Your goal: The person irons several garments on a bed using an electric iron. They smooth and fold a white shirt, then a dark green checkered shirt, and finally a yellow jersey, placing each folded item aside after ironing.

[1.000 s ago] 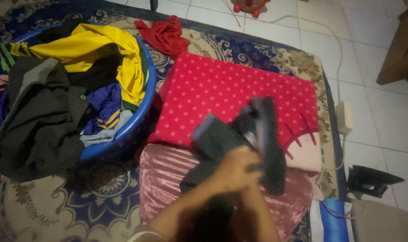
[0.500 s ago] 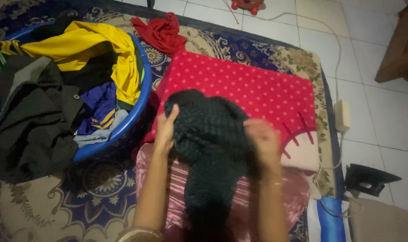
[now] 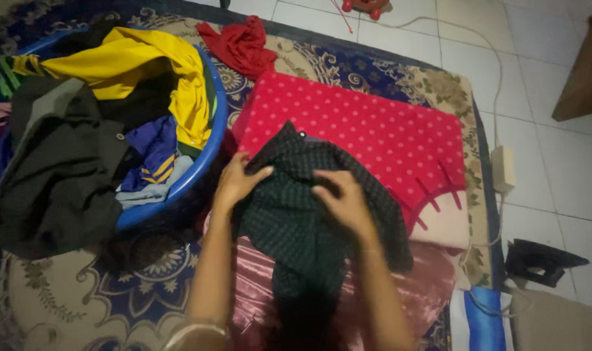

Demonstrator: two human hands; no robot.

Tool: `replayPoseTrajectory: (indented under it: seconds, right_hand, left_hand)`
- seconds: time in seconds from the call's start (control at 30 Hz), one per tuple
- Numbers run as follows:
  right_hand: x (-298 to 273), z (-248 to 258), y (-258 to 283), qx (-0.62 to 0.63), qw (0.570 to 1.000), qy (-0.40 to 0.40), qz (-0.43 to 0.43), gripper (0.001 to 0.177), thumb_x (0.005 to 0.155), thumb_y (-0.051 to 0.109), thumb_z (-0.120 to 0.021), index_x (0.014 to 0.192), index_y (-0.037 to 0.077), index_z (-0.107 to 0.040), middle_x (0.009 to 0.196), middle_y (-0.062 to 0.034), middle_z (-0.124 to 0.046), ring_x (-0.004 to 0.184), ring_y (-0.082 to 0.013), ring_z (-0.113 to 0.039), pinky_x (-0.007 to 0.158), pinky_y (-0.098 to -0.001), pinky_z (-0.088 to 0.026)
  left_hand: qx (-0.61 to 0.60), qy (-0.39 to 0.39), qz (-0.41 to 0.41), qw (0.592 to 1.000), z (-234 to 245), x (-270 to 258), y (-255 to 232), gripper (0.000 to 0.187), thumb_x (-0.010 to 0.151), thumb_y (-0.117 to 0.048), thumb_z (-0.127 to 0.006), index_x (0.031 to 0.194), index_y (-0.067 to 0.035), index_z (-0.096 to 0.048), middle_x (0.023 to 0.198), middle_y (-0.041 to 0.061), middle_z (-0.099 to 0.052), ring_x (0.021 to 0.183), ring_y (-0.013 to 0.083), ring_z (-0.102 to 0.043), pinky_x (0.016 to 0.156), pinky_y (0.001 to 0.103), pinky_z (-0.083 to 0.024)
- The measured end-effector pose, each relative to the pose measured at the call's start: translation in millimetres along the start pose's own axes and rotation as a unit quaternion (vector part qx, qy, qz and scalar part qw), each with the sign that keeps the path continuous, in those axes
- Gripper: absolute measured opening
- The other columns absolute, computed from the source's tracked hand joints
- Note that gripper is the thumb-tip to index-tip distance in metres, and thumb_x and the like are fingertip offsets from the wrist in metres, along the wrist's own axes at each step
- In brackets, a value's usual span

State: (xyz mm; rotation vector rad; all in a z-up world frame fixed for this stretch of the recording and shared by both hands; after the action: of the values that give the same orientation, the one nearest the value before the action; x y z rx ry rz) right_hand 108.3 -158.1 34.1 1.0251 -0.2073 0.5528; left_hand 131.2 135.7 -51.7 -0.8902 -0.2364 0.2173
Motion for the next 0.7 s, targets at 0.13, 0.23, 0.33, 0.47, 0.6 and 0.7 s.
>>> replayPoseTrajectory:
  seconds: [0.13, 0.23, 0.33, 0.47, 0.6, 0.7]
  right_hand:
    - [-0.2, -64.0, -15.5, 0.063, 0.994, 0.088, 0.034, 0.026, 0.100, 0.016, -0.065, 0.122, 0.006, -0.073, 0.115, -0.0155, -0.075, 0.108, -0.0242, -0.071, 0.097, -0.0356, -0.054]
    - [6.8, -87.9, -71.3, 0.079, 0.996, 0.035, -0.018, 0.026, 0.100, 0.018, -0.064, 0.119, 0.001, -0.069, 0.111, -0.0163, -0.074, 0.102, -0.0243, -0.072, 0.090, -0.0365, -0.055]
    - [18.9, -101.8, -161.2, 0.029, 0.984, 0.029, -0.173, 0.026, 0.101, 0.017, -0.063, 0.091, -0.006, -0.070, 0.080, -0.0214, -0.071, 0.074, -0.0255, -0.070, 0.067, -0.0431, -0.053]
    - [7.8, -97.9, -230.5, 0.152, 0.984, 0.018, -0.090, 0.023, 0.099, 0.021, -0.057, 0.092, 0.001, -0.067, 0.086, -0.0121, -0.070, 0.075, -0.0202, -0.066, 0.063, -0.0382, -0.054]
    - [-20.8, -86.0, -268.2, 0.434, 0.879, 0.037, -0.196, 0.021, 0.108, 0.021, -0.052, 0.104, 0.005, -0.066, 0.098, -0.0074, -0.068, 0.084, -0.0186, -0.067, 0.071, -0.0369, -0.057]
    - [-26.5, -74.2, -274.2, 0.426, 0.882, 0.064, -0.191, 0.019, 0.108, 0.019, -0.056, 0.105, 0.003, -0.067, 0.098, -0.0094, -0.069, 0.084, -0.0212, -0.067, 0.071, -0.0388, -0.057]
  left_hand:
    - [-0.013, 0.006, -0.001, 1.000, -8.2, 20.9, -35.5, 0.050, 0.086, -0.051, -0.076, 0.099, -0.002, -0.077, 0.087, 0.024, -0.072, 0.083, 0.0376, -0.074, 0.072, 0.046, -0.056]
    - [-0.105, -0.047, -0.048, 0.992, -24.4, -10.3, -86.8, 0.045, 0.095, -0.042, -0.067, 0.084, 0.002, -0.071, 0.074, 0.027, -0.065, 0.066, 0.0417, -0.068, 0.059, 0.051, -0.047]
    - [-0.068, -0.124, -0.142, 0.980, -36.9, -52.6, -144.5, 0.041, 0.099, -0.036, -0.065, 0.084, 0.001, -0.070, 0.076, 0.028, -0.065, 0.072, 0.0464, -0.066, 0.061, 0.054, -0.049]
    - [-0.092, -0.100, -0.170, 0.976, -41.6, -88.0, -192.5, 0.036, 0.100, -0.031, -0.065, 0.082, -0.001, -0.068, 0.076, 0.026, -0.067, 0.071, 0.0446, -0.067, 0.061, 0.052, -0.050]
    - [-0.145, -0.062, -0.236, 0.959, -36.1, -118.8, -217.8, 0.022, 0.102, -0.023, -0.064, 0.099, -0.002, -0.070, 0.083, 0.024, -0.070, 0.076, 0.0415, -0.070, 0.062, 0.048, -0.053]
    - [-0.167, -0.085, -0.240, 0.953, -28.9, -126.7, -224.6, 0.020, 0.101, -0.019, -0.063, 0.107, -0.002, -0.071, 0.089, 0.023, -0.072, 0.080, 0.0399, -0.072, 0.064, 0.046, -0.056]
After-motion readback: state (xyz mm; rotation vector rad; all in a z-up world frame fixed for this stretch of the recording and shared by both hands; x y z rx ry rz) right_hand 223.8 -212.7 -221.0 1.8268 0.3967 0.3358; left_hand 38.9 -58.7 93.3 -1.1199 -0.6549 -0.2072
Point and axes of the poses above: each hand's wrist, its own x-axis towards the middle knuckle, its own z-axis out of the back of the hand, y = z × x, the point moved 5 cm from there along x, towards the middle knuckle
